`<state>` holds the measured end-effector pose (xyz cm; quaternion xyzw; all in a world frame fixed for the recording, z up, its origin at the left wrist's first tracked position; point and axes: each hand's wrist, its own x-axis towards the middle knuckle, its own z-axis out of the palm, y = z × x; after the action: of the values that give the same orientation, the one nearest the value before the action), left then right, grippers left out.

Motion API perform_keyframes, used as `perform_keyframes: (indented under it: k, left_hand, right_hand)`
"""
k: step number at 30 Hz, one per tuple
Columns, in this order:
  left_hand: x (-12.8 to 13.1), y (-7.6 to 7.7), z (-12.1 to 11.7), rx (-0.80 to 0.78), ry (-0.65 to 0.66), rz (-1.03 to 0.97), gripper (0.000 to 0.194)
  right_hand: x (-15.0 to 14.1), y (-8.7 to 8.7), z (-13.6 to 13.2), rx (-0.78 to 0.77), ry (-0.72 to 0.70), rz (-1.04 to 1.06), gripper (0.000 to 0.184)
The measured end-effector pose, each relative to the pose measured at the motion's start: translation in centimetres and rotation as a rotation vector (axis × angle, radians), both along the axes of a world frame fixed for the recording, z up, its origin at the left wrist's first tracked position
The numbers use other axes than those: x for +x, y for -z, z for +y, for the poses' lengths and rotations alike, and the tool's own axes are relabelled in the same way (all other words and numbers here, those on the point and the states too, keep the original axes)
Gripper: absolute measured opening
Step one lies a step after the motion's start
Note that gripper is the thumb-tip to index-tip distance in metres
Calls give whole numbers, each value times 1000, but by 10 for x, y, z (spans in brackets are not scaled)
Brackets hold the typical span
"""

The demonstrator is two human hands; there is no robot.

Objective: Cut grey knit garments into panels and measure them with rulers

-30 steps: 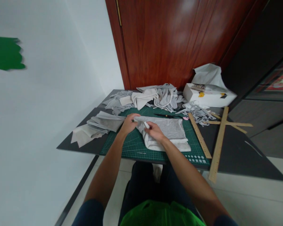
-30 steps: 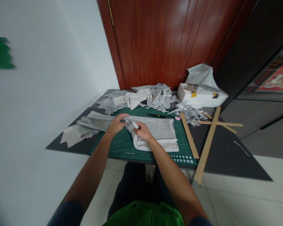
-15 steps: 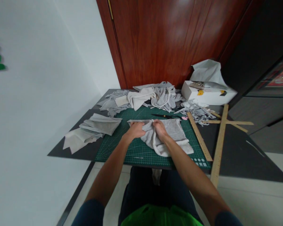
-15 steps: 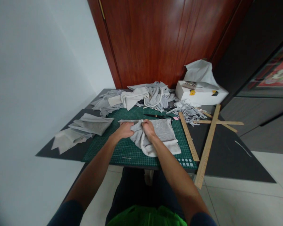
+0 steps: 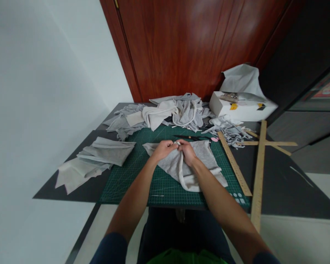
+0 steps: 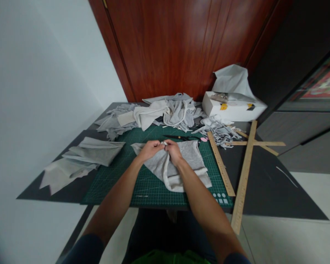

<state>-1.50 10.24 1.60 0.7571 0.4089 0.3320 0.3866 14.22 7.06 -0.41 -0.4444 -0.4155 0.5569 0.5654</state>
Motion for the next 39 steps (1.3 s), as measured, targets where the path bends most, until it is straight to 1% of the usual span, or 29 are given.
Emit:
perform_keyframes:
  k: [2,5,8,11,13,15,19,20,22,24,25,27,29,34,39]
  left_hand:
    - [1,2,-3,-4,19,-33,50]
    - [-1,1,-5,12,21,-23,35]
    - [-4,-1,-5,51,-19,8,26]
    - [-6,0,-6,73,-36,26,23]
    - [-7,1,-7,58,-43,25,18]
    - [-7,2,-8,32,-61,11,12]
    - [-3,2,-11,-25,-92,-52,7]
    - [-2,2,-12,-31,-88,-73,7]
    - [-1,2,-14,-23,-83,-106,22]
    - [0,3,-14,-3,-112,-113,38]
    - [0,3,-14,1,-139,-109,43]
    - [-1,5,-13,-9,-180,-102,45]
    - [-2,8,-11,-30,-187,-109,40]
    - [-2,9,-10,-53,-154,-137,18]
    - [-1,8,-9,-96,-103,-212,5]
  right_hand:
    - [4,-3,0,-42,-28,62,25]
    - [7,-5,-2,-34,-34,91,22]
    - [5,-3,-4,0,-19,86,31]
    - [2,4,-3,62,9,58,39]
    - [1,10,-2,95,39,-10,39]
    - [0,14,-1,127,72,-131,37]
    - [-3,18,1,226,134,-362,32]
    - [-4,19,1,251,143,-397,31]
    - [-4,20,1,286,151,-445,29]
    - [-4,20,0,301,162,-473,28]
    - [-3,20,0,303,174,-481,29]
    - [-1,20,-1,300,199,-494,31]
    - [0,20,-2,318,206,-508,34]
    - [-1,18,-1,454,210,-550,35]
    - [-4,18,-2,447,220,-553,33]
